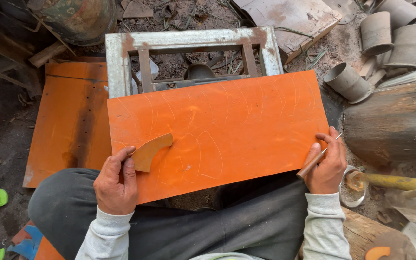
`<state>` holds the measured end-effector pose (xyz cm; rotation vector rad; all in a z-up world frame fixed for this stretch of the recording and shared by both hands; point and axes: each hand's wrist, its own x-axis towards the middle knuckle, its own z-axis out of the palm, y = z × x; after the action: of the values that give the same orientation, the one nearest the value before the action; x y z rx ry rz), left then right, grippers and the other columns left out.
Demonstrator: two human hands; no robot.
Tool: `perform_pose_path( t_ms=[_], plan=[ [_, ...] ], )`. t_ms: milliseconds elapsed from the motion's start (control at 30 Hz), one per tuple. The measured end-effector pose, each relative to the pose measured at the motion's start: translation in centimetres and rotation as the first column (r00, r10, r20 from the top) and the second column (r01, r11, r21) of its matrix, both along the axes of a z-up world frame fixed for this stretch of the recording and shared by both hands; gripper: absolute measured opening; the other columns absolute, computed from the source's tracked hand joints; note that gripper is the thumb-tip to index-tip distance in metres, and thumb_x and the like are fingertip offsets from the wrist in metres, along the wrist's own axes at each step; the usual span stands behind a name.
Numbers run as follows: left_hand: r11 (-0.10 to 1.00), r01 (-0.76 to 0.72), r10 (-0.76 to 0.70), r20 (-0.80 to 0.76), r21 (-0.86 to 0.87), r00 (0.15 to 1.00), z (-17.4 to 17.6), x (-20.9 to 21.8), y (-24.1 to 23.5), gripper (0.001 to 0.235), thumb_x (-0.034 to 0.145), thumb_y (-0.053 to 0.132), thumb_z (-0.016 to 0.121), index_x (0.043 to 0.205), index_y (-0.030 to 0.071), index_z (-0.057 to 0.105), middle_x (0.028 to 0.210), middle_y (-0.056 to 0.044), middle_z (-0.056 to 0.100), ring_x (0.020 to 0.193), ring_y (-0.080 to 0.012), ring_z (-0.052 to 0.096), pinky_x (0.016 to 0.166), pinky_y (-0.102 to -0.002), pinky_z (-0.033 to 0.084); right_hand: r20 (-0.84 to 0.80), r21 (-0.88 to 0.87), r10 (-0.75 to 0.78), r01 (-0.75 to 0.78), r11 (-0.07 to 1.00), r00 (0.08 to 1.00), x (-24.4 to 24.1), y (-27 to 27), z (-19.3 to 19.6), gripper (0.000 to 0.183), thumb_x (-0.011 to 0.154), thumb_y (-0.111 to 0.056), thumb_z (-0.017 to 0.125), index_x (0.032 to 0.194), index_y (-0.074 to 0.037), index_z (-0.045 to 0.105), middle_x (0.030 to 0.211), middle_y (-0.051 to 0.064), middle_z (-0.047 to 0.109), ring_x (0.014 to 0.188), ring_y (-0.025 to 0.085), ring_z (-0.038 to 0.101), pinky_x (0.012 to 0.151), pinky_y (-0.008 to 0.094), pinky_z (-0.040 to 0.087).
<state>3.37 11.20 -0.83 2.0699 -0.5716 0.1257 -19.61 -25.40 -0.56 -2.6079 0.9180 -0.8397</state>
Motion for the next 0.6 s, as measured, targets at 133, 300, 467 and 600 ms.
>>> perform_pose_path(
  t_ms=[133, 300, 467, 600],
  plan=[
    [1.000, -0.005, 0.005, -0.026, 0.024, 1.000, -0.1, 0.2, 0.1, 0.018, 0.104, 0.005, 0.061, 0.120, 0.001, 0.068, 0.096, -0.012, 0.073, 0.082, -0.0187, 0.071, 0.069, -0.030, 0.056, 0.008, 0.017, -0.017, 0.017, 1.000, 1.000, 0.0, 0.0, -0.1, 0.023, 0.105, -0.012, 0.056, 0.120, 0.005, 0.063, 0.145, 0.033, 0.057, 0.134, 0.048, 0.058, 0.106, 0.052, 0.050],
    [0.998, 0.063, -0.063, 0.021, 0.000, 0.998, 0.3, 0.3, 0.2, 0.023, 0.101, 0.005, 0.065, 0.124, 0.002, 0.066, 0.097, -0.012, 0.071, 0.089, -0.0201, 0.072, 0.078, -0.032, 0.058, 0.004, -0.012, -0.021, 0.021, 1.000, 1.000, 0.0, 0.0, -0.5, 0.022, 0.104, -0.010, 0.057, 0.120, 0.004, 0.064, 0.146, 0.033, 0.057, 0.136, 0.048, 0.057, 0.110, 0.053, 0.049],
    [0.984, 0.165, -0.175, 0.232, 0.061, 0.957, 2.3, -1.1, -1.6, 0.027, 0.093, 0.000, 0.070, 0.119, 0.000, 0.065, 0.097, -0.014, 0.072, 0.081, -0.0260, 0.069, 0.072, -0.036, 0.056, -0.072, -0.277, -0.111, 0.087, 0.957, 0.991, 0.9, 1.1, 0.8, 0.023, 0.100, -0.010, 0.062, 0.118, 0.003, 0.068, 0.144, 0.028, 0.061, 0.136, 0.047, 0.056, 0.115, 0.055, 0.041],
    [0.923, 0.362, -0.386, 0.289, 0.132, 0.876, 3.5, -3.4, -5.3, 0.035, 0.085, 0.003, 0.075, 0.119, -0.003, 0.065, 0.100, -0.016, 0.072, 0.088, -0.0326, 0.068, 0.079, -0.042, 0.054, 0.060, -0.160, 0.078, -0.067, 0.985, 0.995, 2.7, 5.0, 2.3, 0.016, 0.100, -0.010, 0.063, 0.112, 0.000, 0.067, 0.139, 0.023, 0.063, 0.140, 0.042, 0.055, 0.121, 0.050, 0.039]
  ],
)
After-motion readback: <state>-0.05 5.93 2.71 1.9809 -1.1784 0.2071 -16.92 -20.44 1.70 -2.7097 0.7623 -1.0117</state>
